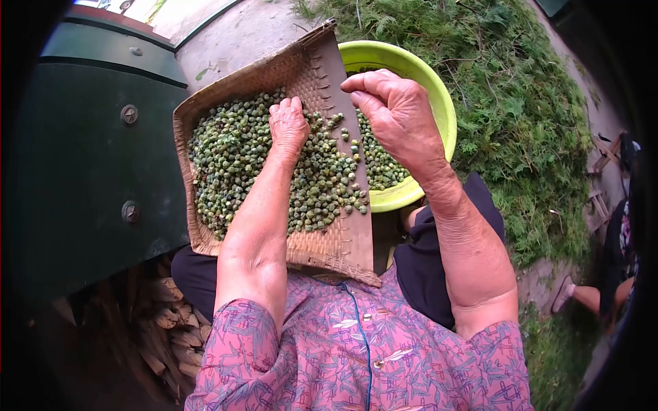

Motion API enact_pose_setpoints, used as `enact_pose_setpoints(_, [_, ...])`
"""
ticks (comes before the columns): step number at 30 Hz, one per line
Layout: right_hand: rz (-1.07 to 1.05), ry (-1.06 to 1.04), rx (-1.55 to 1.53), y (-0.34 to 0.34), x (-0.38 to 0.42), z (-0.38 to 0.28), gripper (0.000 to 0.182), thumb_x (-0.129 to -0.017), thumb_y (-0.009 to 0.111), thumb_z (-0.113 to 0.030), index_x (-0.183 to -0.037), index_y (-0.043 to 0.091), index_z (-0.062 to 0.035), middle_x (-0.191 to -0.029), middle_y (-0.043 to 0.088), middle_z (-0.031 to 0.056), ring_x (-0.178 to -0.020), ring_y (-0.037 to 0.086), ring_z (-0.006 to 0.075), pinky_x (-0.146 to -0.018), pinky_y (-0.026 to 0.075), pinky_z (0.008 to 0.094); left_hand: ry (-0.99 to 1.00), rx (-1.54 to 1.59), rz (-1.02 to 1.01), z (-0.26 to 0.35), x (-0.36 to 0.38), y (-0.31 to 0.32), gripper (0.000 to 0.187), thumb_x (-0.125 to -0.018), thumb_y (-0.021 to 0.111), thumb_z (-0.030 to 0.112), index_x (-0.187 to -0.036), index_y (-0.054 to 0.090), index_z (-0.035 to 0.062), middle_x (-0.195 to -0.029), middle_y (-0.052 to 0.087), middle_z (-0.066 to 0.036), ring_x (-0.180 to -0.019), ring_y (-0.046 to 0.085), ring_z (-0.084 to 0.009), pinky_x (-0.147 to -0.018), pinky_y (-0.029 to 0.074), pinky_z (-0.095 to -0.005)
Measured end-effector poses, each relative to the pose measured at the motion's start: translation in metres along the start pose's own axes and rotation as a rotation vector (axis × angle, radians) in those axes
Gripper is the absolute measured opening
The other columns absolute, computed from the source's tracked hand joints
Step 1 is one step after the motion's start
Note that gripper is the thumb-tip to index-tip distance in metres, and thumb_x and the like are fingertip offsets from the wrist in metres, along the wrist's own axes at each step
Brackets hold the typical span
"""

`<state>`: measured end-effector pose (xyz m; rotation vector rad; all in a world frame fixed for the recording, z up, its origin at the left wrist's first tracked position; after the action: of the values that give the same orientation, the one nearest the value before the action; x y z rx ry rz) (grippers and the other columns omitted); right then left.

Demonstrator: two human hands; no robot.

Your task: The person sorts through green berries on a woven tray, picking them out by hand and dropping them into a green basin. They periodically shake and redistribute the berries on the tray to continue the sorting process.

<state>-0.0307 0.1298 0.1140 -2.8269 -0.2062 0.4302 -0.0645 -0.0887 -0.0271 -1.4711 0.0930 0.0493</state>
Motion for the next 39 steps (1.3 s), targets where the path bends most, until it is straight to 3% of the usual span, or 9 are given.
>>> enact_pose_setpoints(2, [0.088,-0.085,-0.024,0.001,-0.001,0.000,0.015,-0.079,0.060,-0.002,-0.091,0.068,-0.0009,-0.081,0.066,0.0152,-0.073,0.065,0.0249,-0.069,0.052,0.0327,-0.030,0.058,-0.025,0.007,0.002,-0.001,0.028,-0.073,0.051,-0.001,-0.100,0.056,0.0015,-0.102,0.057,-0.018,-0.095,0.053,-0.0373,-0.085,0.045,-0.0439])
enact_pose_setpoints(5, [0.083,-0.086,-0.024,0.002,-0.001,0.000,0.015,-0.079,0.060,-0.003,-0.091,0.068,-0.0006,-0.081,0.066,0.0152,-0.072,0.065,0.0251,-0.069,0.052,0.0329,-0.068,0.251,0.042,0.023,0.010,0.005,0.041,-0.073,0.050,-0.003,-0.113,0.057,0.0024,-0.099,0.058,-0.019,-0.094,0.052,-0.0381,-0.086,0.043,-0.0443])
enact_pose_setpoints(15, [0.092,-0.081,-0.040,-0.002,-0.001,0.002,0.014,-0.080,0.060,-0.003,-0.091,0.068,-0.0008,-0.079,0.066,0.0145,-0.073,0.066,0.0244,-0.070,0.052,0.0323,0.089,0.678,0.115,0.072,0.039,-0.001,0.033,-0.073,0.049,-0.006,-0.103,0.063,0.0001,-0.101,0.059,-0.019,-0.096,0.056,-0.0350,-0.089,0.045,-0.0404])
enact_pose_setpoints(18, [0.011,0.021,-0.045,-0.002,0.000,0.002,0.016,-0.085,0.059,-0.004,-0.098,0.067,0.0017,-0.089,0.066,0.0083,-0.083,0.062,0.0133,-0.076,0.049,0.0259,-0.021,0.402,0.276,0.037,0.025,0.001,0.034,-0.077,0.051,-0.001,-0.110,0.059,0.0013,-0.110,0.058,-0.018,-0.103,0.055,-0.0350,-0.091,0.044,-0.0403])
enact_pose_setpoints(20, [0.083,-0.086,-0.045,0.001,-0.001,0.004,0.013,-0.080,0.060,-0.003,-0.091,0.068,-0.0008,-0.081,0.066,0.0147,-0.073,0.066,0.0252,-0.070,0.052,0.0324,-0.068,0.267,0.276,0.017,0.021,0.006,0.035,-0.078,0.053,0.001,-0.113,0.058,0.0029,-0.114,0.057,-0.017,-0.105,0.055,-0.0346,-0.093,0.044,-0.0403])
enact_pose_setpoints(25, [0.092,-0.088,-0.016,0.000,-0.003,0.002,0.015,-0.080,0.059,-0.003,-0.091,0.068,-0.0010,-0.082,0.066,0.0154,-0.074,0.066,0.0259,-0.071,0.052,0.0328,-0.044,0.115,-0.007,0.027,0.027,0.005,0.033,-0.078,0.056,0.008,-0.111,0.056,0.0058,-0.108,0.057,-0.015,-0.100,0.053,-0.0355,-0.084,0.045,-0.0476])
enact_pose_setpoints(31, [0.081,-0.070,-0.033,-0.001,-0.001,0.003,0.014,-0.080,0.060,-0.005,-0.090,0.069,-0.0021,-0.082,0.066,0.0151,-0.073,0.066,0.0264,-0.071,0.052,0.0333,0.017,0.317,0.075,0.067,0.042,0.012,0.035,-0.077,0.054,0.005,-0.112,0.056,0.0038,-0.100,0.056,-0.017,-0.093,0.054,-0.0352,-0.081,0.045,-0.0437])
enact_pose_setpoints(33, [0.002,-0.049,0.036,-0.002,-0.001,0.004,0.017,-0.085,0.059,-0.005,-0.099,0.067,0.0008,-0.090,0.067,0.0085,-0.080,0.062,0.0133,-0.075,0.049,0.0257,0.000,0.380,-0.032,0.082,0.043,0.011,0.032,-0.076,0.053,0.002,-0.108,0.057,0.0034,-0.097,0.056,-0.017,-0.091,0.054,-0.0355,-0.080,0.045,-0.0434])
enact_pose_setpoints(39, [0.018,0.000,-0.011,-0.004,-0.002,0.006,0.018,-0.086,0.059,-0.006,-0.100,0.066,0.0019,-0.091,0.067,0.0083,-0.083,0.063,0.0133,-0.077,0.049,0.0261,0.120,0.664,-0.054,0.114,0.071,0.009,0.032,-0.078,0.051,-0.001,-0.109,0.056,0.0011,-0.099,0.057,-0.019,-0.095,0.054,-0.0360,-0.085,0.044,-0.0435])
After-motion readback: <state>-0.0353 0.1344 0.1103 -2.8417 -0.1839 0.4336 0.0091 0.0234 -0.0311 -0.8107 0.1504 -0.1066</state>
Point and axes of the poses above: each hand's wrist, its own x-axis away from the middle knuckle, its own y-axis out of the palm, z = x × y, the point moved 2 cm from there along -x, towards the middle knuckle
